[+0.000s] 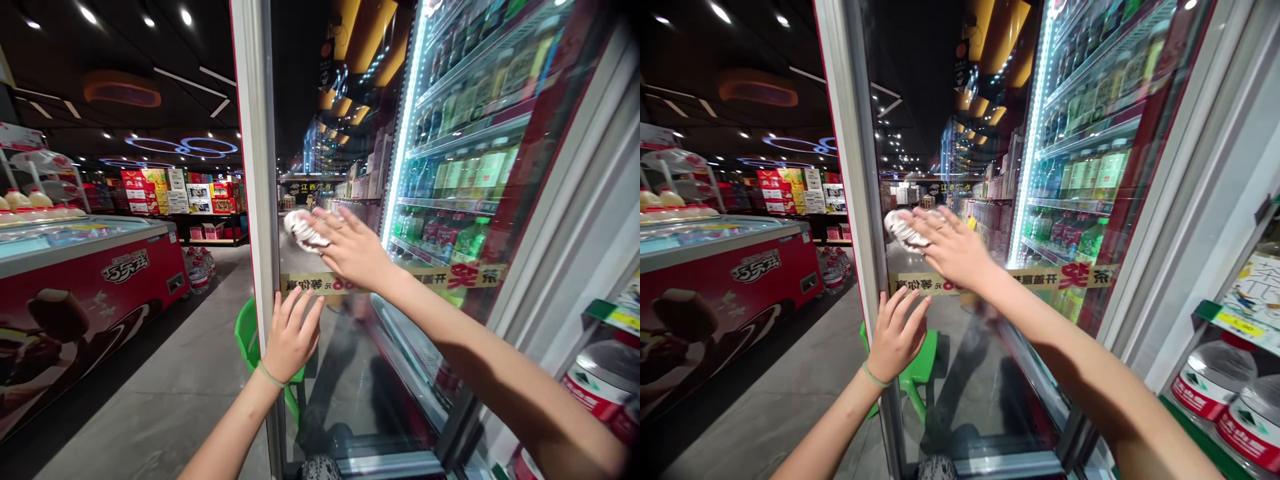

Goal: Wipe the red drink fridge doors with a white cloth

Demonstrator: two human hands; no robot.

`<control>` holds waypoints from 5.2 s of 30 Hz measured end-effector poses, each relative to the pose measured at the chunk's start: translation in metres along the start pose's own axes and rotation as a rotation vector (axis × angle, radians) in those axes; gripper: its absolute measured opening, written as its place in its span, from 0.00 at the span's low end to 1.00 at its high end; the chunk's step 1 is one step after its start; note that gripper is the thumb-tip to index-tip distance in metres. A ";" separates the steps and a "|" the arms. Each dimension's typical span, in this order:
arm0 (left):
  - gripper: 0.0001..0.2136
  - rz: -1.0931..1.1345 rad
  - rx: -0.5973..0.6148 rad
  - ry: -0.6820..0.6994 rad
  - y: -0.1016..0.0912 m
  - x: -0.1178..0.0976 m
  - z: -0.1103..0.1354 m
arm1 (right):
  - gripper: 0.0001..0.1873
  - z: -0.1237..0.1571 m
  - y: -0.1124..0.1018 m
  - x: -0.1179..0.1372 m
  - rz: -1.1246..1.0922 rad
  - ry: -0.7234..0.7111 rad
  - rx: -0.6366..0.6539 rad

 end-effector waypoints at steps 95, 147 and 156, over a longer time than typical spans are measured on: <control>0.30 0.163 -0.288 -0.437 -0.016 0.062 -0.007 | 0.30 0.189 0.045 0.004 0.124 0.709 -0.131; 0.43 0.038 0.116 -0.094 0.095 -0.101 0.009 | 0.27 0.385 0.037 -0.003 0.191 0.985 -0.115; 0.40 0.033 0.134 -0.139 0.095 -0.105 0.010 | 0.24 0.376 0.043 0.011 0.127 1.016 -0.079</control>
Point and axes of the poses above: each hand's wrist, its own z-axis away from the middle knuckle, its own y-axis out of the palm, x = y × z, the point moved 10 cm from there along -z, towards the middle knuckle, and after that the axes turned 5 degrees about -y, right-handed, at the moved point
